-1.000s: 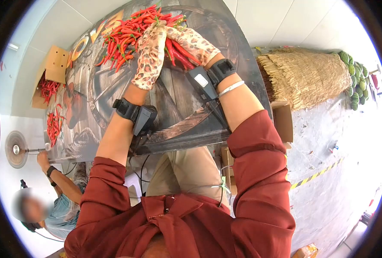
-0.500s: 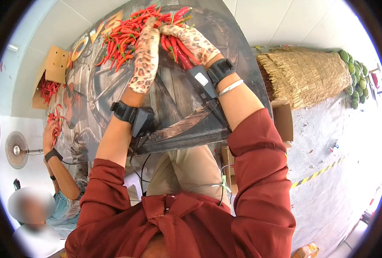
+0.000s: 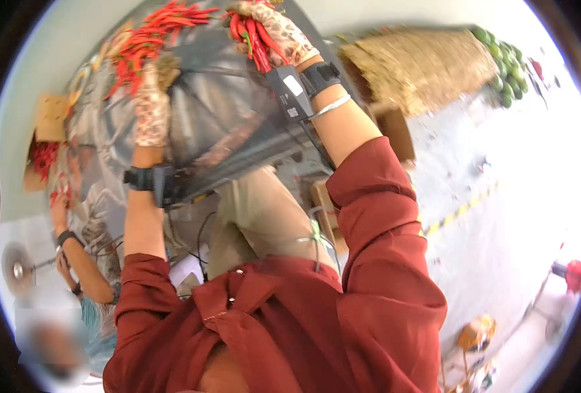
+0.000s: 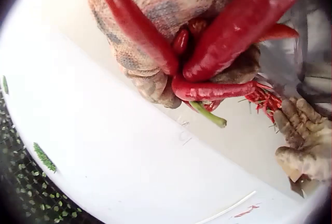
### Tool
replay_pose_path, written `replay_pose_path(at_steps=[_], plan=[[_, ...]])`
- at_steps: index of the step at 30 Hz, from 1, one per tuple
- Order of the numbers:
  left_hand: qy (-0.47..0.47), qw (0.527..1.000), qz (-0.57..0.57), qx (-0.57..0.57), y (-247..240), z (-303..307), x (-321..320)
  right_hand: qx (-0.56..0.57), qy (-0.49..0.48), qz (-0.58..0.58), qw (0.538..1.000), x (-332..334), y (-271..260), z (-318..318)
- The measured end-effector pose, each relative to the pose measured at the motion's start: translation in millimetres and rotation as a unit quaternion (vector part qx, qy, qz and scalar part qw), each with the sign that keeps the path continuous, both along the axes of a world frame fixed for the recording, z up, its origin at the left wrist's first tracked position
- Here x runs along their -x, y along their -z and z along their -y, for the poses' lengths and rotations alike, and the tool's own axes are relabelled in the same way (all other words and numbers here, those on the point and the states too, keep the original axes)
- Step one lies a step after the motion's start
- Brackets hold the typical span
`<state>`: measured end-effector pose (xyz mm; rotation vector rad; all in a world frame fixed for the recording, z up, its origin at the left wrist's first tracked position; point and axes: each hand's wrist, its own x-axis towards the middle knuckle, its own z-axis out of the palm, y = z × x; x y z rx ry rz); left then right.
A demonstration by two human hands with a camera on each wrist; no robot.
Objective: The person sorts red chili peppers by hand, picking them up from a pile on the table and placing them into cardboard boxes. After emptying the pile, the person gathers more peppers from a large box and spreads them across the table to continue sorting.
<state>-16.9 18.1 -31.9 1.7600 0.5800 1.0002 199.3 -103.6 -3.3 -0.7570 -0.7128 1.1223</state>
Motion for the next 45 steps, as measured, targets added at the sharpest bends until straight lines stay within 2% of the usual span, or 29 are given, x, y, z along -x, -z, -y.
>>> replay_pose_path(at_steps=[2, 4, 6, 8, 10, 14, 20, 21, 22, 24, 25, 26, 27, 28, 29, 30, 31, 32, 34, 35, 36, 37, 38, 39, 40, 41, 42, 43, 45], plan=[[0.027, 0.993, 0.052, 0.105, 16.3, -22.7, -7.1, 0.008, 0.026, -0.149, 0.989, -3.4, -19.9, 54.3], [0.013, 0.992, 0.058, 0.115, 15.5, -20.5, -8.6, 0.004, 0.043, -0.140, 0.989, -22.3, -16.4, 107.0], [0.055, 0.990, 0.063, 0.113, 36.4, -47.6, -10.6, 0.057, 0.206, -0.039, 0.976, -27.7, -7.0, 161.5], [0.039, 0.995, 0.046, 0.084, 14.7, -20.0, -7.4, 0.042, 0.184, -0.075, 0.979, -56.9, 22.4, 222.3], [0.038, 0.994, 0.041, 0.095, 7.1, -13.7, -6.9, 0.166, 0.356, -0.007, 0.920, -59.6, 45.6, 265.9], [0.037, 0.994, 0.034, 0.097, 9.7, -12.0, -4.6, 0.288, 0.381, -0.002, 0.878, -67.5, 115.7, 324.3], [0.041, 0.996, 0.030, 0.079, 15.2, -21.3, -5.2, 0.458, 0.367, 0.141, 0.797, -88.3, 246.0, 324.5], [0.038, 0.996, 0.029, 0.080, 15.8, -22.4, -6.3, 0.473, 0.355, 0.218, 0.777, -89.2, 251.5, 314.0], [0.035, 0.996, 0.029, 0.078, 17.4, -22.6, -7.7, 0.550, 0.308, 0.344, 0.696, -93.2, 252.9, 307.4], [0.032, 0.998, -0.004, 0.060, 11.3, -17.9, -6.9, 0.392, 0.349, 0.323, 0.788, -156.8, 415.6, 329.6], [0.038, 0.998, -0.002, 0.058, 11.1, -14.9, -5.8, 0.527, 0.231, 0.490, 0.655, -118.4, 316.5, 307.7], [0.032, 0.999, -0.020, 0.035, 4.3, -6.1, -5.0, 0.502, 0.204, 0.475, 0.694, -102.9, 281.1, 294.9], [0.026, 0.999, -0.024, 0.034, -3.2, 1.1, -5.2, 0.582, 0.126, 0.457, 0.661, -103.0, 266.9, 283.1], [0.025, 0.999, -0.007, 0.027, -3.5, 4.5, -4.4, 0.572, 0.151, 0.464, 0.659, -102.9, 277.3, 281.5], [0.028, 0.998, -0.005, 0.056, -4.4, 4.4, -3.5, 0.463, 0.130, 0.627, 0.613, -143.9, 368.1, 316.1], [0.045, 0.998, 0.008, 0.051, -6.9, 5.4, -0.7, 0.461, 0.138, 0.632, 0.607, -150.6, 380.3, 321.3], [0.053, 0.997, 0.009, 0.046, -4.7, 1.7, 0.6, 0.551, 0.163, 0.488, 0.657, -104.8, 278.1, 274.9], [0.057, 0.996, 0.019, 0.063, -4.9, 2.1, 1.3, 0.529, 0.195, 0.491, 0.663, -119.3, 305.9, 281.6], [0.035, 0.991, -0.046, -0.118, 7.2, -7.1, 2.5, 0.491, 0.164, 0.522, 0.678, -142.6, 313.1, 288.4], [0.035, 0.991, -0.057, -0.119, 4.5, -6.4, 3.1, 0.488, 0.163, 0.527, 0.677, -148.6, 304.6, 283.6], [0.032, 0.991, -0.054, -0.119, 4.7, -6.4, 3.8, 0.387, 0.216, 0.740, 0.506, -154.0, 286.9, 279.3], [0.025, 0.987, -0.065, -0.143, 5.7, -5.7, 3.6, 0.255, 0.250, 0.888, 0.291, -161.4, 266.6, 277.5], [0.019, 0.983, -0.077, -0.167, 8.1, -6.5, 4.1, 0.332, 0.370, 0.628, 0.599, -137.0, 206.3, 252.8], [0.008, 0.981, -0.091, -0.173, 14.8, -10.4, 3.8, 0.347, 0.421, 0.253, 0.799, -103.9, 136.9, 221.3], [0.007, 0.981, -0.087, -0.174, 15.9, -11.4, 4.0, 0.305, 0.437, 0.350, 0.770, -97.4, 106.3, 209.6], [0.018, 0.983, -0.092, -0.161, 15.6, -11.3, 3.6, 0.307, 0.435, 0.313, 0.787, -89.6, 74.6, 197.5], [0.029, 0.984, -0.097, -0.146, 15.8, -11.6, 3.2, 0.274, 0.418, 0.364, 0.786, -89.6, 53.6, 186.5], [0.046, 0.988, -0.090, -0.114, 16.8, -12.0, 3.0, 0.245, 0.417, 0.467, 0.740, -83.0, 34.9, 173.9], [0.048, 0.987, -0.088, -0.121, 18.9, -12.6, 2.0, 0.187, 0.373, 0.324, 0.849, -62.9, -4.7, 136.4]])
